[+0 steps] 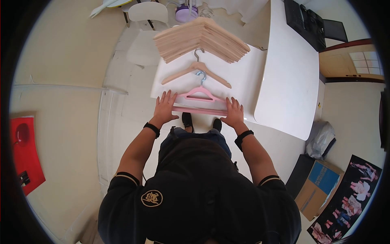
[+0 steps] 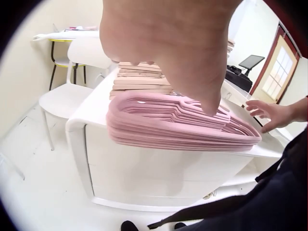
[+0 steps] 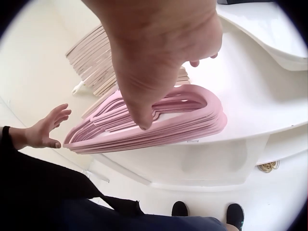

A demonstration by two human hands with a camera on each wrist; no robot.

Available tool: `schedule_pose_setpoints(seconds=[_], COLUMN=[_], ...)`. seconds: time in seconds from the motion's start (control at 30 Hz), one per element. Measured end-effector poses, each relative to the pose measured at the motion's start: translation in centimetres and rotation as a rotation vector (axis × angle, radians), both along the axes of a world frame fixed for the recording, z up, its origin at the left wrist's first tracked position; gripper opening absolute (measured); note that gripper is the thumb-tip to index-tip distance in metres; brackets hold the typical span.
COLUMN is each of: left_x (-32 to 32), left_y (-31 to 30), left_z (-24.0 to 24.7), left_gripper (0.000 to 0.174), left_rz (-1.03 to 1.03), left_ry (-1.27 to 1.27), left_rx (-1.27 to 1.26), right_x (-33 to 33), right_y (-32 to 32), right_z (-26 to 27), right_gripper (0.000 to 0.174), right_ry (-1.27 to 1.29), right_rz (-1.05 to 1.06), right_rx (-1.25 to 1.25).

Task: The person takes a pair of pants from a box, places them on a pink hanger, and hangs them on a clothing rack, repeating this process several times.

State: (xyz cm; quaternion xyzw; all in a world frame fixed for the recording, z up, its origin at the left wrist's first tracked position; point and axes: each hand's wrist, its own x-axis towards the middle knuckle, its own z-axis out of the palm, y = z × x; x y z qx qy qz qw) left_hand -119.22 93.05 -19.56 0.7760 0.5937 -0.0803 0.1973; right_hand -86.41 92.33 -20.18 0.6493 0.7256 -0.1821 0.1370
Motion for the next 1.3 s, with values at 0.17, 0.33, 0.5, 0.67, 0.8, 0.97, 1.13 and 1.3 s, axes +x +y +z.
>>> schedule_pose_setpoints(seconds=[0.17, 0.33, 0.5, 0.67, 0.8, 0.97, 1.13, 1.3], left_x=[-2.1, -3.2, -0.5, 6.6, 12.4, 17.0, 20.1, 23.2], left_y=[-3.5, -14.9, -28.7, -39.7, -45.5, -50.7, -56.3, -64.4], left_z=[0.7, -3.9, -8.5, -7.8, -8.8, -10.7, -12.5, -14.7], left_gripper=[0.091, 0.083, 0.077, 0.068, 0.064, 0.062, 0.06, 0.06], left_rz=[0.145, 0.545, 1.258, 1.317, 1.52, 1.681, 1.844, 2.0], left_ry=[-0.242, -0.181, -0.234, -0.323, -0.418, -0.496, -0.547, -0.614], left_rx=[0.281, 0.282, -0.185, -0.593, -0.476, -0.361, -0.212, -0.11], right_x=[3.3, 6.0, 6.7, 5.3, 1.6, -4.8, -9.9, -13.8], right_y=[-0.7, -0.5, 1.0, 2.3, 2.3, -0.8, -5.7, -12.0], right_z=[-0.8, -1.0, -0.4, -0.2, -0.6, 0.7, -1.3, -4.9], right_gripper=[0.083, 0.067, 0.061, 0.052, 0.046, 0.042, 0.045, 0.047], right_ry=[0.217, 0.347, 0.402, 0.493, 0.646, 0.71, 0.631, 0.542], right_rz=[0.054, 0.155, 0.315, 0.575, 0.781, 1.029, 1.169, 1.253], right_rx=[0.208, 0.307, 0.232, 0.188, 0.207, 0.133, 0.017, -0.11])
